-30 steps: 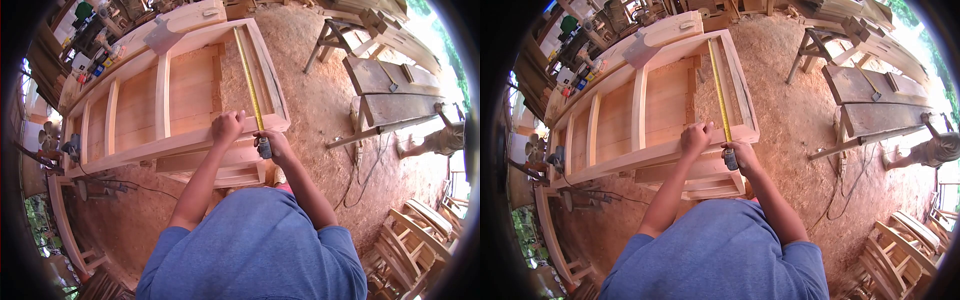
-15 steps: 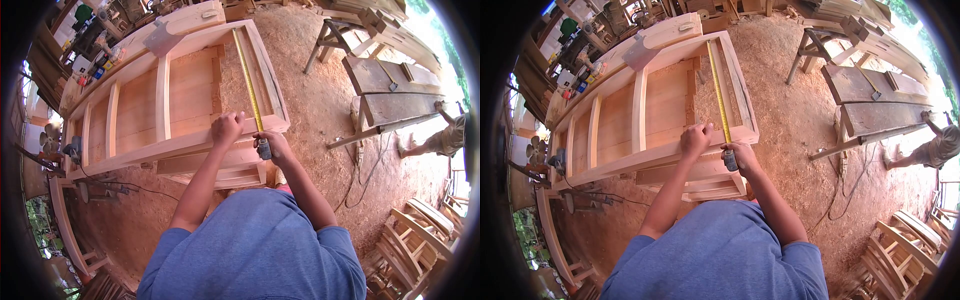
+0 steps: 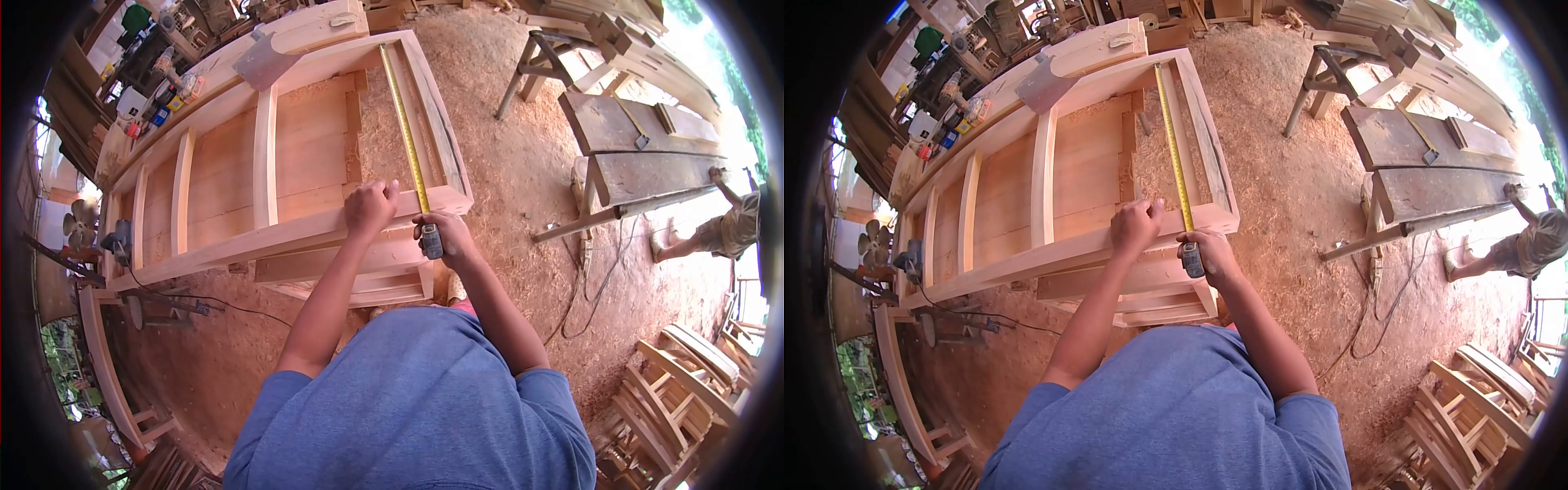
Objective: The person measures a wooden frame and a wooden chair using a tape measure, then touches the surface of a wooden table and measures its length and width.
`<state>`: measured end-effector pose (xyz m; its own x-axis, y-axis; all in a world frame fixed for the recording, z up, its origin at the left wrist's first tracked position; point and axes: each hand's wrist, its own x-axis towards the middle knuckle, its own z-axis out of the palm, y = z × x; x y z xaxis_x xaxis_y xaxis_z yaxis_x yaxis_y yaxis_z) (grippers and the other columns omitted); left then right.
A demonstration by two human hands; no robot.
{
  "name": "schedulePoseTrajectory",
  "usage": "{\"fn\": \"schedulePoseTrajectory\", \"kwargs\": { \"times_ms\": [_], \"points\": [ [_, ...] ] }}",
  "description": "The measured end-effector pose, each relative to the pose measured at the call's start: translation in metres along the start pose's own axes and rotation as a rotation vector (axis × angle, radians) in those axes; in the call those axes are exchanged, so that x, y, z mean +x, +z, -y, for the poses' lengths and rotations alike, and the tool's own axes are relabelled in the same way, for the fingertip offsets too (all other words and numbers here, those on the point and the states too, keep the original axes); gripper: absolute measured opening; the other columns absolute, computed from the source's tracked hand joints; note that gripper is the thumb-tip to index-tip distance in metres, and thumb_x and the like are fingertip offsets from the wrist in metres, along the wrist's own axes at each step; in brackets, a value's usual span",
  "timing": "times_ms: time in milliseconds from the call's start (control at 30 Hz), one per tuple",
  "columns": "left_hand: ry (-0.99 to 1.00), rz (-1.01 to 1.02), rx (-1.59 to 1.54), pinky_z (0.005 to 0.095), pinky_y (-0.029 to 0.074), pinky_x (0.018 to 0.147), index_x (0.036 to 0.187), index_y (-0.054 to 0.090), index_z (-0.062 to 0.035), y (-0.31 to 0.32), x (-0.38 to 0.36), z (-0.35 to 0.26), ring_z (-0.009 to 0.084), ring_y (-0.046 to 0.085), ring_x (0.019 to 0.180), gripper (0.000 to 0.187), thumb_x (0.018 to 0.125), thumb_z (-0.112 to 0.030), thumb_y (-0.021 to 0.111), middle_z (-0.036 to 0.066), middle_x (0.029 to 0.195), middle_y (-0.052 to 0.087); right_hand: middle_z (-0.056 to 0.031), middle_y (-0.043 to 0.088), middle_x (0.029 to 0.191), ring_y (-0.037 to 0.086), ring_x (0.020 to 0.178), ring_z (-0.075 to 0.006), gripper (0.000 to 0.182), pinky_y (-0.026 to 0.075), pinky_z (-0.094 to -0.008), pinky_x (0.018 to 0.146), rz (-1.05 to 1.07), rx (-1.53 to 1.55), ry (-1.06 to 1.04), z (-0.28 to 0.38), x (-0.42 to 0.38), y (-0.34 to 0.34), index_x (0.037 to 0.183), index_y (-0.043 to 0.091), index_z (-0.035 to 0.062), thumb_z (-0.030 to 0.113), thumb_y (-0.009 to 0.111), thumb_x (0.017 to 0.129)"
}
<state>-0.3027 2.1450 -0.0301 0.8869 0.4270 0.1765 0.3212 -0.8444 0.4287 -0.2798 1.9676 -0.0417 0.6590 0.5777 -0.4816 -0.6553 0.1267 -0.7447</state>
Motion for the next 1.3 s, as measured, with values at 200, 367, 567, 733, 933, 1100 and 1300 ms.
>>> {"fn": "schedulePoseTrajectory", "kwargs": {
  "times_ms": [200, 367, 567, 733, 933, 1100, 1300],
  "points": [
    [-0.005, -0.001, -0.002, 0.0446, 0.051, 0.066, 0.066, 0.062, -0.0053, 0.001, 0.0002, 0.0007, 0.0328, 0.065, 0.072, 0.04, 0.088, -0.037, 0.053, 0.014, 0.076, 0.066, -0.0125, 0.064, 0.07, 0.06, 0.057, -0.0166, 0.023, 0.047, -0.0268, 0.053, -0.002, -0.003, -0.001, 0.0014, -0.0008, 0.0005, 0.091, 0.064, -0.0065, 0.011, 0.049, 0.088],
    [-0.018, 0.017, -0.007, 0.0444, 0.051, 0.067, 0.066, 0.062, -0.0054, -0.0022, -0.0004, -0.0016, 0.0325, 0.064, 0.073, 0.04, 0.088, -0.037, 0.053, 0.014, 0.077, 0.066, -0.0127, 0.064, 0.07, 0.061, 0.058, -0.0165, 0.023, 0.048, -0.0266, 0.053, -0.008, -0.001, -0.008, 0.0004, -0.0004, 0.0002, 0.091, 0.064, -0.0069, 0.01, 0.05, 0.087],
    [-0.014, 0.013, -0.01, 0.0444, 0.051, 0.066, 0.066, 0.062, -0.0058, -0.0008, -0.0008, -0.0008, 0.0324, 0.064, 0.073, 0.039, 0.088, -0.037, 0.053, 0.013, 0.077, 0.066, -0.0128, 0.064, 0.07, 0.061, 0.058, -0.0165, 0.022, 0.047, -0.0267, 0.053, 0.005, 0.011, -0.015, -0.0002, -0.0004, -0.0009, 0.09, 0.064, -0.0068, 0.01, 0.05, 0.087],
    [-0.016, 0.014, -0.002, 0.0447, 0.051, 0.066, 0.067, 0.063, -0.0057, 0.0004, -0.0004, 0.0004, 0.0327, 0.064, 0.073, 0.039, 0.088, -0.037, 0.053, 0.013, 0.077, 0.066, -0.0127, 0.064, 0.07, 0.061, 0.058, -0.0174, 0.022, 0.047, -0.0272, 0.053, 0.011, 0.042, 0.005, 0.001, -0.0013, 0.0003, 0.09, 0.064, -0.0064, 0.01, 0.05, 0.087],
    [-0.027, 0.024, 0.005, 0.0447, 0.051, 0.066, 0.067, 0.063, -0.006, -0.0008, -0.0008, -0.0009, 0.033, 0.065, 0.073, 0.039, 0.088, -0.038, 0.053, 0.014, 0.077, 0.066, -0.0127, 0.064, 0.07, 0.06, 0.058, -0.0179, 0.022, 0.047, -0.0275, 0.052, 0.017, 0.063, 0.006, -0.0028, 0.0004, -0.0022, 0.09, 0.064, -0.0059, 0.01, 0.05, 0.087],
    [-0.014, 0.029, 0.011, 0.0448, 0.051, 0.066, 0.068, 0.063, -0.0062, -0.001, 0.0, -0.0005, 0.0328, 0.064, 0.074, 0.04, 0.088, -0.038, 0.052, 0.014, 0.078, 0.066, -0.0099, 0.061, 0.071, 0.057, 0.054, -0.0192, 0.023, 0.047, -0.0291, 0.046, 0.032, 0.0, 0.011, -0.0047, 0.0022, -0.0034, 0.097, 0.06, 0.0002, 0.019, 0.048, 0.091],
    [-0.022, 0.029, 0.009, 0.0452, 0.051, 0.067, 0.068, 0.064, -0.0059, 0.0, -0.0001, 0.0005, 0.0328, 0.064, 0.075, 0.04, 0.088, -0.038, 0.052, 0.014, 0.078, 0.066, -0.0125, 0.064, 0.07, 0.06, 0.058, -0.0169, 0.023, 0.046, -0.0269, 0.052, 0.02, 0.025, -0.005, -0.0017, -0.0001, -0.0019, 0.091, 0.064, -0.0056, 0.011, 0.049, 0.088]
  ]
}}
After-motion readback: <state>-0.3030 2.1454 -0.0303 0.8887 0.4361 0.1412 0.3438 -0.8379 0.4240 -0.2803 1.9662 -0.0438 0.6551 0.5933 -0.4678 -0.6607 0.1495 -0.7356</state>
